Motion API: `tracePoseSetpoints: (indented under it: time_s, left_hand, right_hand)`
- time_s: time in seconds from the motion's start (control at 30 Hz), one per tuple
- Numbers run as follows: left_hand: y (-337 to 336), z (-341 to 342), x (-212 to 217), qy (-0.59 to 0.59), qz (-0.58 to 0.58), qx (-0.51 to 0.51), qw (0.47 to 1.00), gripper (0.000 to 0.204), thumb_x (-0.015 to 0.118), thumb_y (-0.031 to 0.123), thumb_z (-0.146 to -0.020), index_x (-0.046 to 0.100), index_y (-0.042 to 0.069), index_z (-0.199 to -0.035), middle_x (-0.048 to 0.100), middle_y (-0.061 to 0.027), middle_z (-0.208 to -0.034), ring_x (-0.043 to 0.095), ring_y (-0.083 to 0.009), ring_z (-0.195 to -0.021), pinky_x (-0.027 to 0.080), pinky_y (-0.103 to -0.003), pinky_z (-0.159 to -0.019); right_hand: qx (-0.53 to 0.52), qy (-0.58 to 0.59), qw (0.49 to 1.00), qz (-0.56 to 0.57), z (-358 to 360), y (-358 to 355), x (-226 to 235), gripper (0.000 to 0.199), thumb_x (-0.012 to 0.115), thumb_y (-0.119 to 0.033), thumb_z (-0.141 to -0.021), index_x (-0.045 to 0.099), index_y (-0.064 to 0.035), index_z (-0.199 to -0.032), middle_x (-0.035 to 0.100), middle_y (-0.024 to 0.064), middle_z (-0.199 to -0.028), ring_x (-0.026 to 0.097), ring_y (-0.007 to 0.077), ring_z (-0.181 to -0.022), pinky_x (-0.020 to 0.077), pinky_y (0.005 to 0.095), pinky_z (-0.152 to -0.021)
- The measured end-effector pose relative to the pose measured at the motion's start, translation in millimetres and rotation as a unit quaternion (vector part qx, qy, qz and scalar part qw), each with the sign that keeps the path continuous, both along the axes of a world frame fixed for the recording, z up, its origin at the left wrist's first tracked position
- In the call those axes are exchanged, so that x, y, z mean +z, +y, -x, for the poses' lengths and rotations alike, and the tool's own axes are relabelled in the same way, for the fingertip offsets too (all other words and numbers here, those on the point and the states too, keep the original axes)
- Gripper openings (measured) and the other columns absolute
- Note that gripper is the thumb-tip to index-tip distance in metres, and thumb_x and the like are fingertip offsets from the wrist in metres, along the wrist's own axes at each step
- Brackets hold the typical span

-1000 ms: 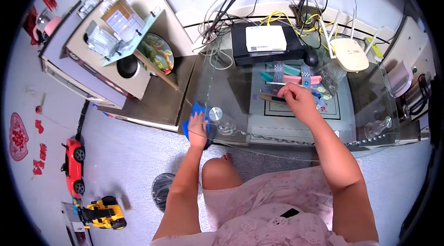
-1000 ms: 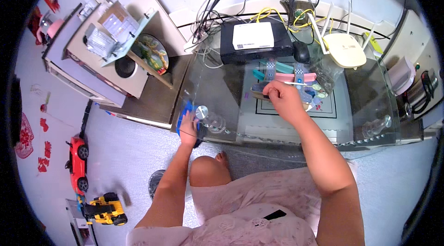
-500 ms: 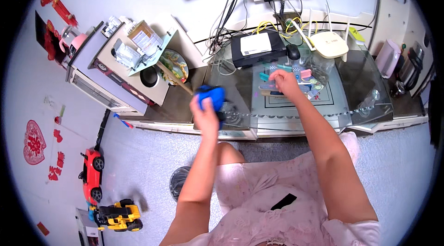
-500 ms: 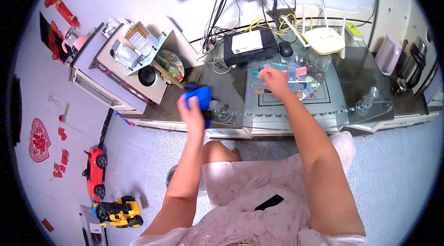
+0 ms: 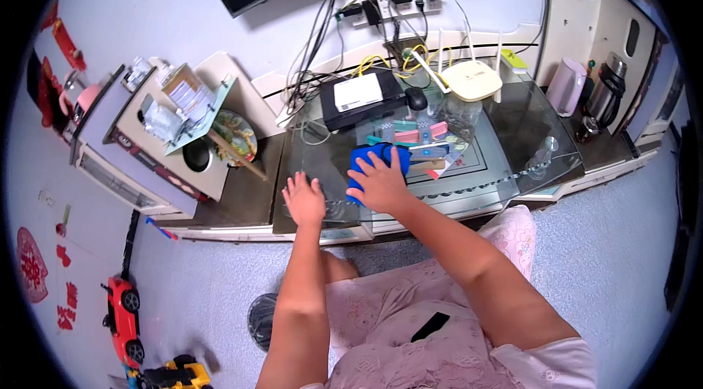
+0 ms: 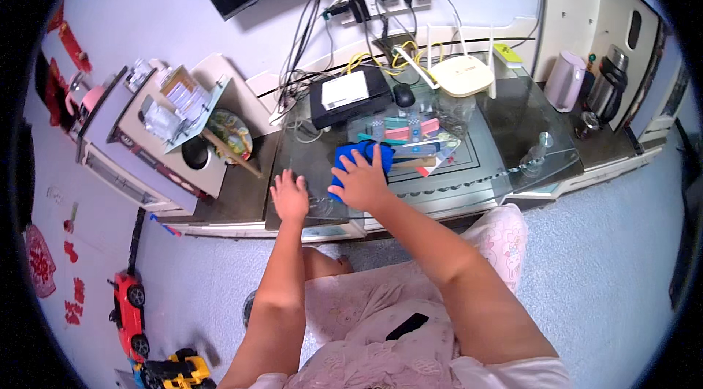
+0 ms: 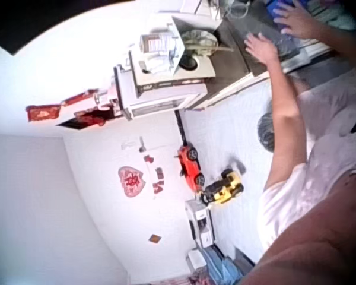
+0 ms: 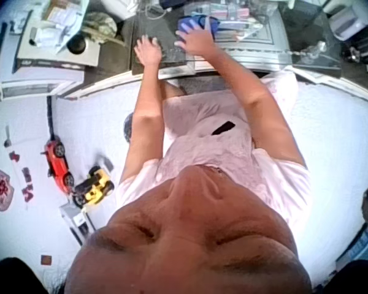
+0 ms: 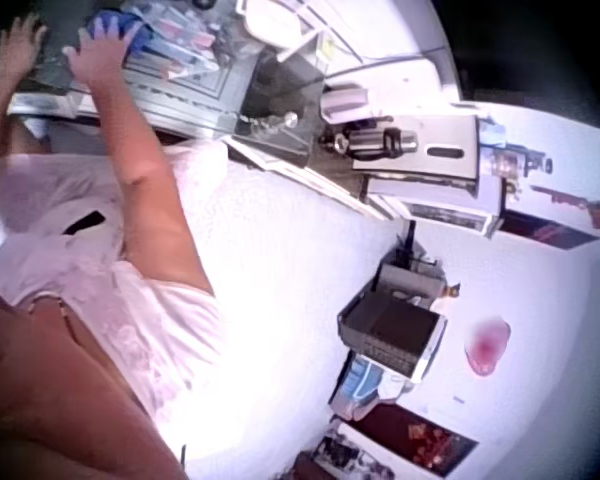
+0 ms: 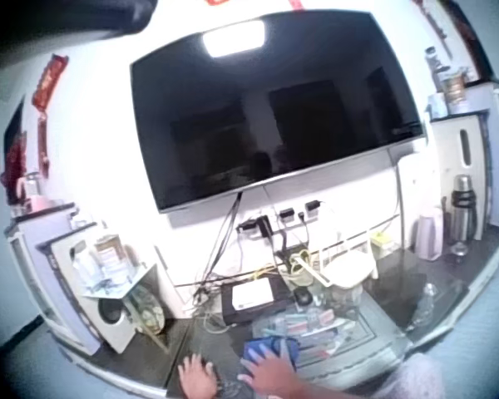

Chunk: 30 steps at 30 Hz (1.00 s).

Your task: The person wipes a black electronic console and a white router with a blue cloth.

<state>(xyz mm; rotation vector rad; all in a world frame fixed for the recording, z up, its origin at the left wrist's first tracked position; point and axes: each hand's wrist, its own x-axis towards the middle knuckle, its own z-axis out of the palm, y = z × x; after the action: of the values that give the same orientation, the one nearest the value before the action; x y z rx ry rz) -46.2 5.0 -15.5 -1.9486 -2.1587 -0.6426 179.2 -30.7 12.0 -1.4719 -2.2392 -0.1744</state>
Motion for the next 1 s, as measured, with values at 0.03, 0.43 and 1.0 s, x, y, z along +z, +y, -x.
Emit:
tracePoseSetpoints:
  time_s: [0.03,0.43,1.0]
  left_hand:
    - [-2,-5,1,-0.027,0.011,0.009,1.000,0.052,0.048,0.036,-0.101,0.049,0.003,-0.141,0.050,-0.0132,-0.147,0.038,-0.0331,-0.143,0.025,-0.050,-0.119]
    - [-7,-14,14,-0.044,0.034,0.019,0.998,0.051,0.048,0.036,-0.099,0.052,0.006,-0.141,0.046,-0.0087,-0.153,0.032,-0.0284,-0.147,0.018,-0.045,-0.123]
    - [-5,-15,12,-0.024,0.023,0.015,0.999,0.050,0.048,0.033,-0.100,0.050,0.006,-0.141,0.046,-0.0091,-0.152,0.033,-0.0294,-0.146,0.019,-0.047,-0.122]
  right_hand:
    - [0.002,-0.005,1.000,0.027,-3,3,1,0.058,0.053,-0.057,-0.093,0.057,-0.0234,-0.140,0.051,0.0106,-0.148,0.042,0.0338,-0.140,0.0124,0.0713,-0.113]
    - [-0.418,-0.049,0.896,0.140,-310,15,12,0.059,0.034,-0.060,-0.101,0.045,-0.0278,-0.149,0.036,0.0007,-0.160,0.031,0.0254,-0.148,0.0094,0.0666,-0.117]
    - [-0.050,-0.065,0.996,0.046,-16,-20,1,0.060,0.048,-0.056,-0.095,0.056,-0.0164,-0.139,0.050,0.0071,-0.149,0.039,0.0265,-0.142,0.0105,0.0674,-0.115]
